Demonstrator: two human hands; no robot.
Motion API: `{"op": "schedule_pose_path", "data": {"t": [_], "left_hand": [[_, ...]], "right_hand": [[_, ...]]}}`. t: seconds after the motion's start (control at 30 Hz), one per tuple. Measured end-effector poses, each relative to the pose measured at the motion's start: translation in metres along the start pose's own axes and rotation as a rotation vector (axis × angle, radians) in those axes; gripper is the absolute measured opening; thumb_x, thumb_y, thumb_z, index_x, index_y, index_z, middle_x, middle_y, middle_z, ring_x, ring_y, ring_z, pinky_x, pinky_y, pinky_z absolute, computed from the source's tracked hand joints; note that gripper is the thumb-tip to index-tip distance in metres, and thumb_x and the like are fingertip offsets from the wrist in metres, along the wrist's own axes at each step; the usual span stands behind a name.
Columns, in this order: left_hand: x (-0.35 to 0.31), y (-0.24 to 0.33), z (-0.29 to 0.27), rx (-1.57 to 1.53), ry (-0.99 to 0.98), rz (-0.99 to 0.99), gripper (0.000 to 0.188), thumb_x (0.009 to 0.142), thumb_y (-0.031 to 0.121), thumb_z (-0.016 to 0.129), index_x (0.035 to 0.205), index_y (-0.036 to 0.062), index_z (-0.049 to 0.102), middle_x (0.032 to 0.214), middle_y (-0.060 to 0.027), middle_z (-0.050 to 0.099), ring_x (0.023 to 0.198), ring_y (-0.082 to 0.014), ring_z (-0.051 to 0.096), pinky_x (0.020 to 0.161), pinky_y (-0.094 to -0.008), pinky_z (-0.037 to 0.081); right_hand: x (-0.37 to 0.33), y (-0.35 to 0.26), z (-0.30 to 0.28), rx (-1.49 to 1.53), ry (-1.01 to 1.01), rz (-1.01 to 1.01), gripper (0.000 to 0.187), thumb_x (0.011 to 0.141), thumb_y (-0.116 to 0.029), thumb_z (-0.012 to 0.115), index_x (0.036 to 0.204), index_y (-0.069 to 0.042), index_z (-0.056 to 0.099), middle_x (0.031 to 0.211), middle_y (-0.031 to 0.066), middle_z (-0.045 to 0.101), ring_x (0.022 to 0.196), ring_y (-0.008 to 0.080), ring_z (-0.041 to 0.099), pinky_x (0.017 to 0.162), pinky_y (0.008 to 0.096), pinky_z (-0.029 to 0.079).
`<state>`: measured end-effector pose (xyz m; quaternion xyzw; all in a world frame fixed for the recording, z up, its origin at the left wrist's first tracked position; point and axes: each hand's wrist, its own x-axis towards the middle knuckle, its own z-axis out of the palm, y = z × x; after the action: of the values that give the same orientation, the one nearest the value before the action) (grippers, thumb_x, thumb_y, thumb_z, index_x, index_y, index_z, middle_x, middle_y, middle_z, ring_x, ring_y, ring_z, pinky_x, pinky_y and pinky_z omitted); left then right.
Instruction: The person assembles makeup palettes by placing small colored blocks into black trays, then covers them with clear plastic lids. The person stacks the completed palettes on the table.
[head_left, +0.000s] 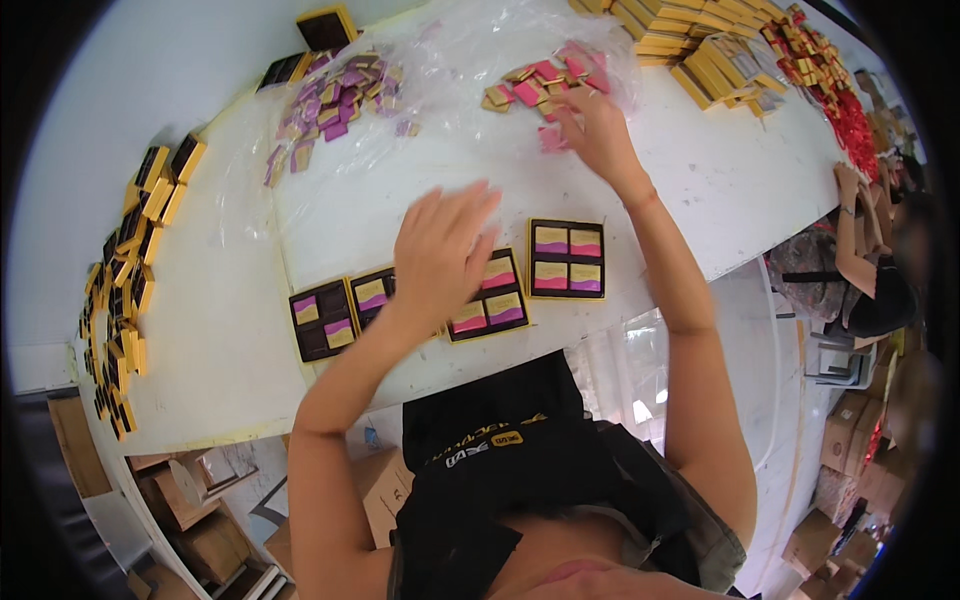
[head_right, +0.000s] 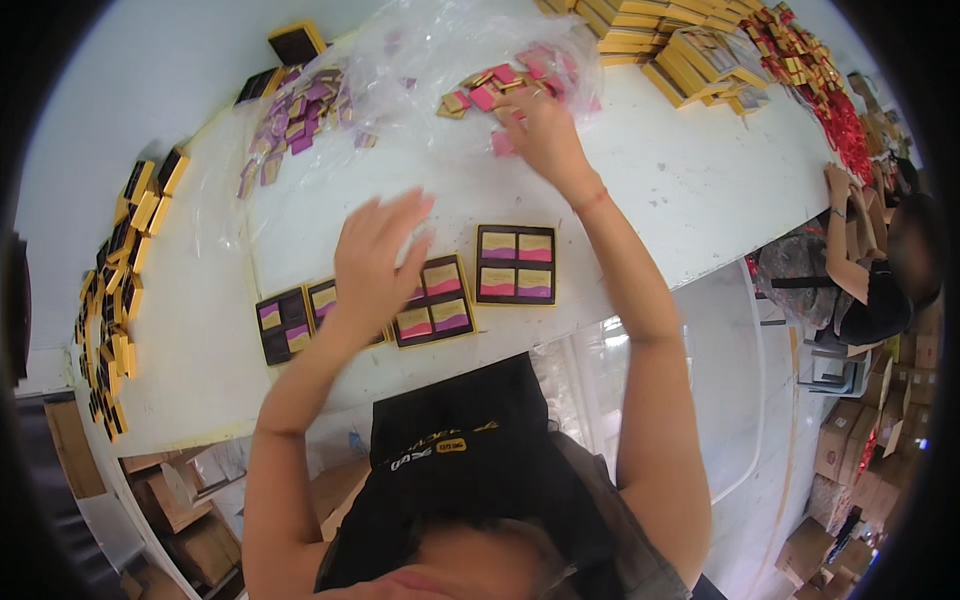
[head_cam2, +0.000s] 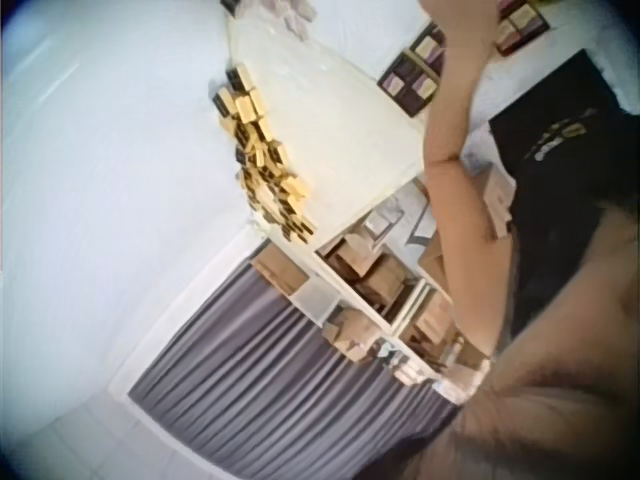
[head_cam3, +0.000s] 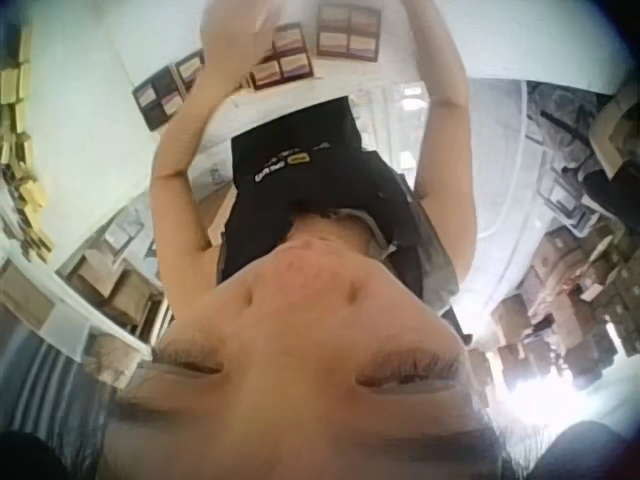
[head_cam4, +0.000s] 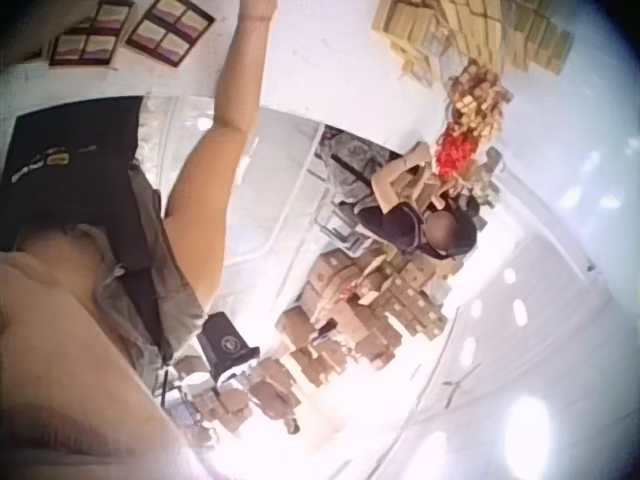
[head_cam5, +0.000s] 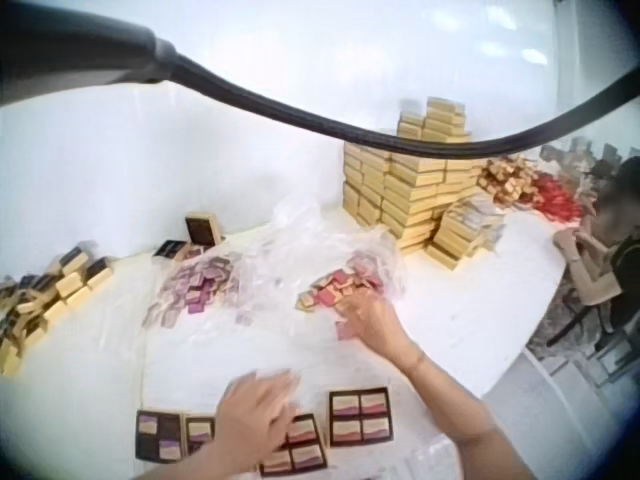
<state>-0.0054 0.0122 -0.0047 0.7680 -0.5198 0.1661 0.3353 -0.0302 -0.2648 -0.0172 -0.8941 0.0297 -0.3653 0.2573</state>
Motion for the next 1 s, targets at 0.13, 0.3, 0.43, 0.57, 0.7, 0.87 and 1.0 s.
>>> {"op": "schedule_pose_path", "data": {"t": [0.13, 0.3, 0.43, 0.57, 0.7, 0.87, 1.0], "left_hand": [[0.110, -0.042, 0.089, -0.120, -0.084, -0.125, 0.031, 0.083, 0.017, 0.072, 0.113, 0.0102, 0.067, 0.122, -0.0077, 0.065, 0.108, -0.0304, 0.062, 0.087, -0.0377, 0.052], [0.150, -0.087, 0.149, 0.042, -0.144, -0.034, 0.037, 0.078, 0.019, 0.077, 0.113, 0.0117, 0.067, 0.113, -0.0079, 0.067, 0.100, -0.0323, 0.065, 0.083, -0.0393, 0.053], [0.161, -0.079, 0.135, -0.340, -0.230, -0.321, 0.024, 0.087, 0.025, 0.072, 0.103, 0.0084, 0.067, 0.091, -0.0070, 0.068, 0.082, -0.0235, 0.067, 0.073, -0.0315, 0.052], [0.142, -0.071, 0.074, -0.928, -0.326, -0.713, 0.024, 0.097, 0.028, 0.063, 0.100, 0.0047, 0.064, 0.082, -0.0042, 0.064, 0.077, -0.0130, 0.065, 0.066, -0.0247, 0.049], [0.090, -0.045, -0.011, -1.037, -0.294, -0.755, 0.019, 0.098, 0.020, 0.060, 0.106, 0.0037, 0.062, 0.085, -0.0052, 0.063, 0.077, -0.0128, 0.065, 0.063, -0.0247, 0.049], [0.016, -0.027, -0.084, -0.917, -0.247, -0.800, 0.015, 0.095, 0.007, 0.061, 0.109, 0.0035, 0.057, 0.088, -0.0019, 0.062, 0.082, -0.0114, 0.063, 0.068, -0.0237, 0.047], [-0.067, -0.042, -0.099, -0.802, -0.066, -0.819, 0.017, 0.092, 0.002, 0.063, 0.108, 0.0039, 0.057, 0.092, -0.0021, 0.065, 0.083, -0.0071, 0.061, 0.071, -0.0211, 0.046]], "right_hand": [[0.000, 0.062, 0.024, -0.115, -0.032, 0.320, 0.020, 0.080, -0.013, 0.072, 0.095, 0.000, 0.068, 0.091, 0.0183, 0.070, 0.080, 0.0331, 0.069, 0.071, 0.0384, 0.054], [0.000, 0.058, 0.032, 0.156, -0.047, 0.337, 0.030, 0.077, -0.010, 0.075, 0.104, -0.001, 0.064, 0.088, 0.0155, 0.071, 0.079, 0.0264, 0.070, 0.071, 0.0347, 0.054], [0.000, 0.053, 0.015, 0.619, 0.159, 0.426, 0.025, 0.086, -0.004, 0.069, 0.110, -0.003, 0.065, 0.087, 0.0037, 0.071, 0.079, 0.0136, 0.067, 0.070, 0.0274, 0.053], [0.006, 0.028, -0.006, 0.816, 0.059, 0.533, 0.022, 0.092, -0.006, 0.065, 0.114, -0.004, 0.068, 0.089, -0.0027, 0.065, 0.075, 0.0070, 0.059, 0.067, 0.0214, 0.049], [0.006, -0.010, -0.013, 0.910, -0.038, 0.487, 0.026, 0.094, -0.004, 0.061, 0.119, -0.002, 0.066, 0.097, 0.0002, 0.067, 0.077, 0.0070, 0.059, 0.069, 0.0210, 0.050], [-0.014, -0.071, 0.001, 0.817, -0.205, 0.285, 0.026, 0.093, -0.002, 0.060, 0.118, -0.001, 0.066, 0.105, 0.0036, 0.069, 0.084, 0.0071, 0.059, 0.078, 0.0225, 0.049], [-0.040, -0.135, 0.019, 0.790, -0.596, 0.249, 0.017, 0.092, 0.000, 0.062, 0.109, -0.001, 0.063, 0.097, 0.0014, 0.067, 0.083, 0.0055, 0.058, 0.077, 0.0222, 0.048]]}}
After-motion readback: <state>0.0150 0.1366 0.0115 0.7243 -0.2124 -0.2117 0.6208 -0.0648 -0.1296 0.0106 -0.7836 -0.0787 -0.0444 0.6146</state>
